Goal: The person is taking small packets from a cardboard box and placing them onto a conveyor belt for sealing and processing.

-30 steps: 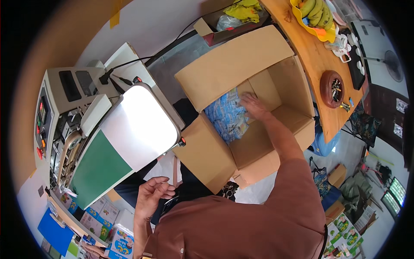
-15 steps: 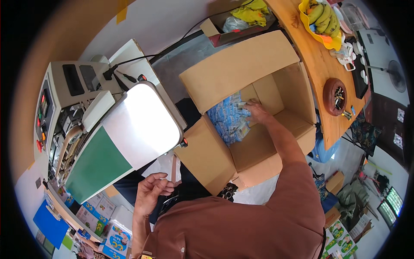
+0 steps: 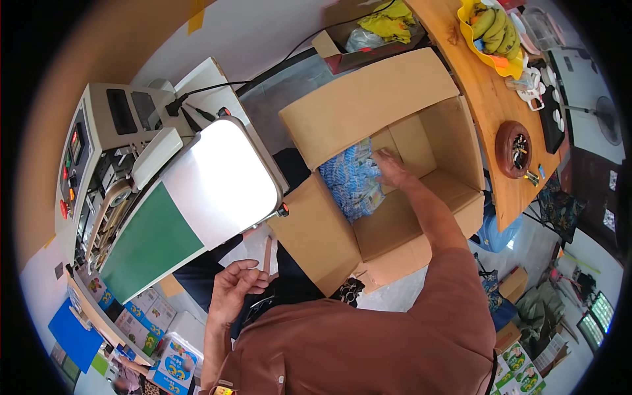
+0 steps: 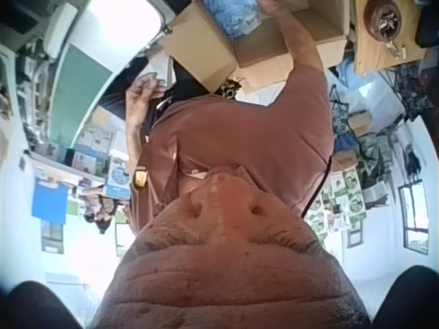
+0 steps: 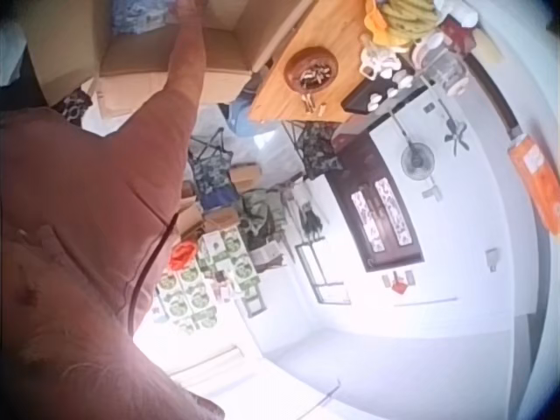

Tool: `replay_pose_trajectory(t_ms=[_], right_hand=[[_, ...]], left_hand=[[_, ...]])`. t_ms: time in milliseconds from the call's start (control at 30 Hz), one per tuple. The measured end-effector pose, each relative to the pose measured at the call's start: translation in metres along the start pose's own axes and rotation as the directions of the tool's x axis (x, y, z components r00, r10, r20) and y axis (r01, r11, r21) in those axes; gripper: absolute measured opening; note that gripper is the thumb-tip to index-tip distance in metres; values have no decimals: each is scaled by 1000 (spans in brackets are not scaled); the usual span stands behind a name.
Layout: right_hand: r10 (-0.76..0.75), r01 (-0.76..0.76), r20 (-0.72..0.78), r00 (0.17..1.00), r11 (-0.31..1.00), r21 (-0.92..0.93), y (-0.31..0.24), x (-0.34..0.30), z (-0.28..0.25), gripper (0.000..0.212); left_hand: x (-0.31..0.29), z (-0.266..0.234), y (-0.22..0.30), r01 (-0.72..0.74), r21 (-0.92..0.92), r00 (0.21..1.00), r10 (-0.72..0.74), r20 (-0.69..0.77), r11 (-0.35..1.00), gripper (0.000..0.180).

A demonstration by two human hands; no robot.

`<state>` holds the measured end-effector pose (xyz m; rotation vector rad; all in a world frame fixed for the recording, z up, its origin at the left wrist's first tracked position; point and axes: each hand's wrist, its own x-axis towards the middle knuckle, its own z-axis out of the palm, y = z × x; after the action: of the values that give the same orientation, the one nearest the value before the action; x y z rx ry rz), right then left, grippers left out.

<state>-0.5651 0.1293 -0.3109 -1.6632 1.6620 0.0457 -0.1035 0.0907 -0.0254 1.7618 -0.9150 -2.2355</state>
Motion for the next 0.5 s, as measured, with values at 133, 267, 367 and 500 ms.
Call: replay_pose_trajectory(t_ms=[133,267,367,500], right_hand=[[119,-125,57,991,987,105,-10,0,-8,57],[9,-11,52,999,999,31,9,-7,0,52],[-96,97,-25,995,995,26,21,-12,5,46],[103,-106,25,994,957,271,2,-23,-23,40]], left_hand=[[-1,-5,-4,8,22,999,-8,-31,1000,27],[0,-4,-5,-8,1,1000,8,-16,1000,27],[1,-4,-6,-8,-2,1000,8,-5,1000,27],[1,-2,-3,-19,-4,1000,19,10,1000,25]])
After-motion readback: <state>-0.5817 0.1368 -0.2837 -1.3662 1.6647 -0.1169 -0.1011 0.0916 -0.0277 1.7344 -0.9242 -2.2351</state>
